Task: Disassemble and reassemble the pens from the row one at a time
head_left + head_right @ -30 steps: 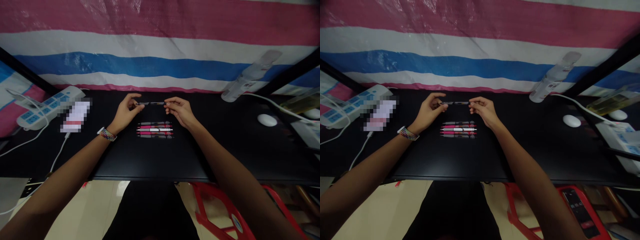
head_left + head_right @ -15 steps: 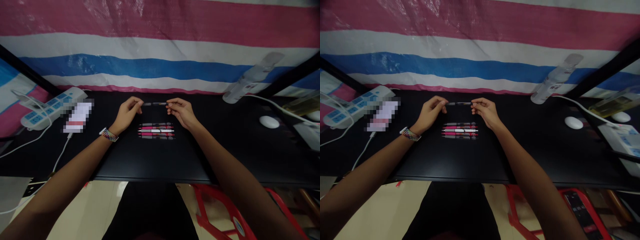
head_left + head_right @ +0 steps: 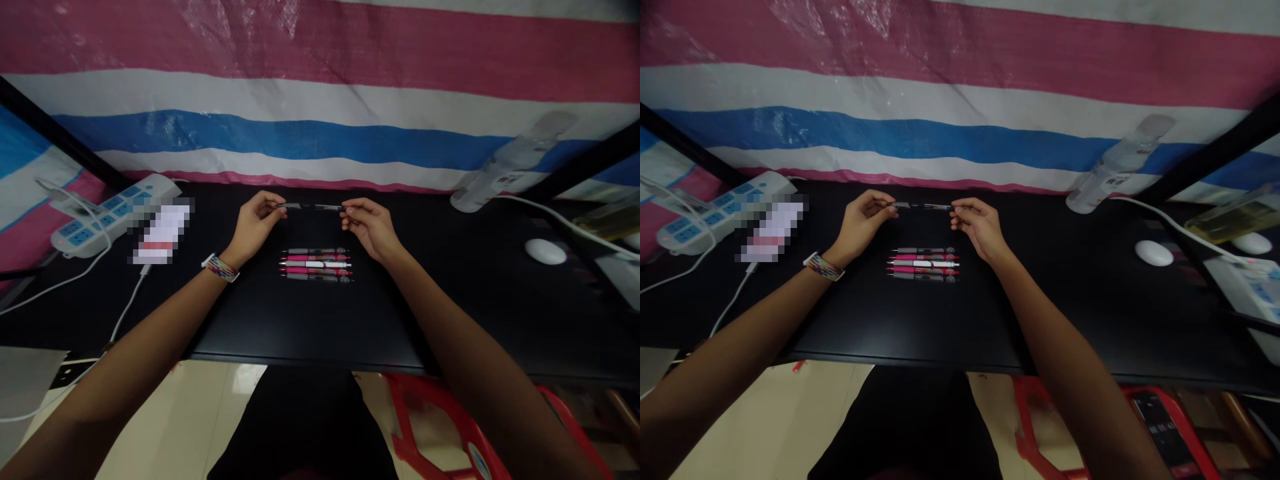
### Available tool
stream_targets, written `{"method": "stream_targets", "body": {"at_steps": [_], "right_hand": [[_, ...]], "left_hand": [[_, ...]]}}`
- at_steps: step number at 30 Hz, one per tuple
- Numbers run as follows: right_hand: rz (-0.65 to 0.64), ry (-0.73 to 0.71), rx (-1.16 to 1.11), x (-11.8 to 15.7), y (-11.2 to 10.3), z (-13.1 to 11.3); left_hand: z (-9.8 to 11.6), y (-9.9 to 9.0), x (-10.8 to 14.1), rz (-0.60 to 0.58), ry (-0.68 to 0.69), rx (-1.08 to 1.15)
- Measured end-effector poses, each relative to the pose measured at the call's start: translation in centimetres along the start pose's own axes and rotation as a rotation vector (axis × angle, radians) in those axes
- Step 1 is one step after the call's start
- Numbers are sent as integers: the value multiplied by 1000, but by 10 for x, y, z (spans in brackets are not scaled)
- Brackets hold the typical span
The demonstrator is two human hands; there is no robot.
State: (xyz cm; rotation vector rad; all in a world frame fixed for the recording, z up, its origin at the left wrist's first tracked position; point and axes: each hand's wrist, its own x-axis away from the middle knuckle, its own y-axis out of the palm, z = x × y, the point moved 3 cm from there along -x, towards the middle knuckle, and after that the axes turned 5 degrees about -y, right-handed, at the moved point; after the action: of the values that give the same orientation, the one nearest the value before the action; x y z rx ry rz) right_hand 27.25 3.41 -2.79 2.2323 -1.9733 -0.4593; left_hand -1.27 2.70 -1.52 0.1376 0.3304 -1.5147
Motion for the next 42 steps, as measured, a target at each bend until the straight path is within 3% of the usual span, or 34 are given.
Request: {"method": "stream_targets", "body": {"at_steps": [10, 25, 42], "right_hand": [[63, -44, 58, -2, -10, -5], [130, -35, 25, 0, -8, -8], [76, -56, 77, 0, -8, -8]], "left_hand": [[-1, -1, -4, 38, -22, -8], [5, -2, -4, 85, 30, -123], [7, 4, 0, 61, -23, -195]]}}
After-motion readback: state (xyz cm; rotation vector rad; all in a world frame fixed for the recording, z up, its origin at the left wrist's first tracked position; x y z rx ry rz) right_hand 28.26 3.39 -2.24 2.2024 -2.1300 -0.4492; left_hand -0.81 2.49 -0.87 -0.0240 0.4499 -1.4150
